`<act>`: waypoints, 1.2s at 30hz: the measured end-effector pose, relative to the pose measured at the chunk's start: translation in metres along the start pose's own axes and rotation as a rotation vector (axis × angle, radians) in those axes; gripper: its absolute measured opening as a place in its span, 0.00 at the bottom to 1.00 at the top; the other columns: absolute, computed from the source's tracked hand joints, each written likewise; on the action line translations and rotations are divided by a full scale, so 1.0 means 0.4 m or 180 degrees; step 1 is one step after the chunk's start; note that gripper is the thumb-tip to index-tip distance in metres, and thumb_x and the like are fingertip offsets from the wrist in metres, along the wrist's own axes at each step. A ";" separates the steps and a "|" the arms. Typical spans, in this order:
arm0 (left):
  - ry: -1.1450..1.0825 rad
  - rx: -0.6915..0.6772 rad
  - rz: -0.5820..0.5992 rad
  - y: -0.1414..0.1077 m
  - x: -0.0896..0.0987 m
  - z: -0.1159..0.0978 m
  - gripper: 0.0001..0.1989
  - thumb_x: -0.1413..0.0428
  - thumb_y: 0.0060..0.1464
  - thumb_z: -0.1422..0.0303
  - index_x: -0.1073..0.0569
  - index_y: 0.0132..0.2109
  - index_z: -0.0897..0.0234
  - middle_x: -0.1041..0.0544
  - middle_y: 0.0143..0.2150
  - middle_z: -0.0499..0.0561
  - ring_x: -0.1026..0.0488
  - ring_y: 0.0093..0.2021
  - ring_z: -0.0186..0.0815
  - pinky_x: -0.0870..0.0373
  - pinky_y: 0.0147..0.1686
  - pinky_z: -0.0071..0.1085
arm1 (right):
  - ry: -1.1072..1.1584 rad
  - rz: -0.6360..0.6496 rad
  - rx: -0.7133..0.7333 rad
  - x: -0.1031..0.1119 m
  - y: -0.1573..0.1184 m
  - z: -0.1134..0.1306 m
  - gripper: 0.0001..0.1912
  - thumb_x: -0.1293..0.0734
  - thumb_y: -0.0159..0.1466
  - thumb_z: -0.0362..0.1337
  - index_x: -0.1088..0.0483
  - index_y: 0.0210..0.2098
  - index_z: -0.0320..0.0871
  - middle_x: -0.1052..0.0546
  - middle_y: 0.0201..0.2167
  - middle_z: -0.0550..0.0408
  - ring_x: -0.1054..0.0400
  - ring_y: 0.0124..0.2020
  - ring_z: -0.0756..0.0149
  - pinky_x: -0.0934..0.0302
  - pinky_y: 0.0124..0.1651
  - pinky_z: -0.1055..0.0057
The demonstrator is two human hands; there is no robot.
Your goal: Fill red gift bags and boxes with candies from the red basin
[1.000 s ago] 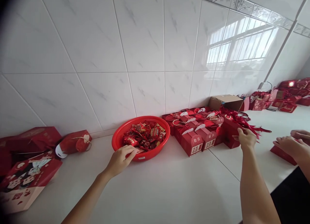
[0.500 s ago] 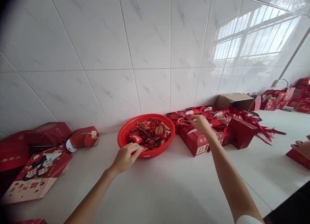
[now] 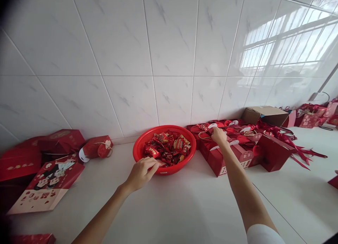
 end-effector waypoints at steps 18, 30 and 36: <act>0.0113 0.0018 -0.0025 0.001 -0.004 0.001 0.21 0.57 0.67 0.64 0.24 0.30 0.60 0.19 0.33 0.50 0.27 0.36 0.38 0.34 0.41 0.36 | 0.2052 0.0132 0.0661 0.033 -0.023 0.113 0.18 0.35 0.64 0.41 0.24 0.49 0.39 0.19 0.43 0.47 0.24 0.44 0.59 0.30 0.45 0.66; 0.0146 0.0038 -0.0054 -0.004 -0.008 -0.003 0.20 0.56 0.67 0.66 0.26 0.29 0.60 0.20 0.32 0.50 0.27 0.35 0.38 0.35 0.40 0.35 | 0.0125 0.0304 0.0150 -0.077 0.108 0.135 0.27 0.39 0.61 0.25 0.36 0.60 0.36 0.25 0.53 0.36 0.34 0.58 0.46 0.39 0.52 0.60; 0.0194 0.0013 -0.0119 -0.010 -0.016 0.004 0.20 0.56 0.67 0.67 0.27 0.28 0.61 0.20 0.32 0.49 0.28 0.33 0.37 0.36 0.38 0.35 | -0.0186 0.0405 0.0319 -0.095 0.148 0.165 0.29 0.40 0.60 0.25 0.33 0.60 0.45 0.24 0.53 0.42 0.34 0.58 0.48 0.38 0.53 0.56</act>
Point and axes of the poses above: each hand's wrist, its own y-axis towards the middle knuckle, its own x-axis out of the back of the hand, z = x × y, the point moved 3 cm from there along y, towards the middle knuckle
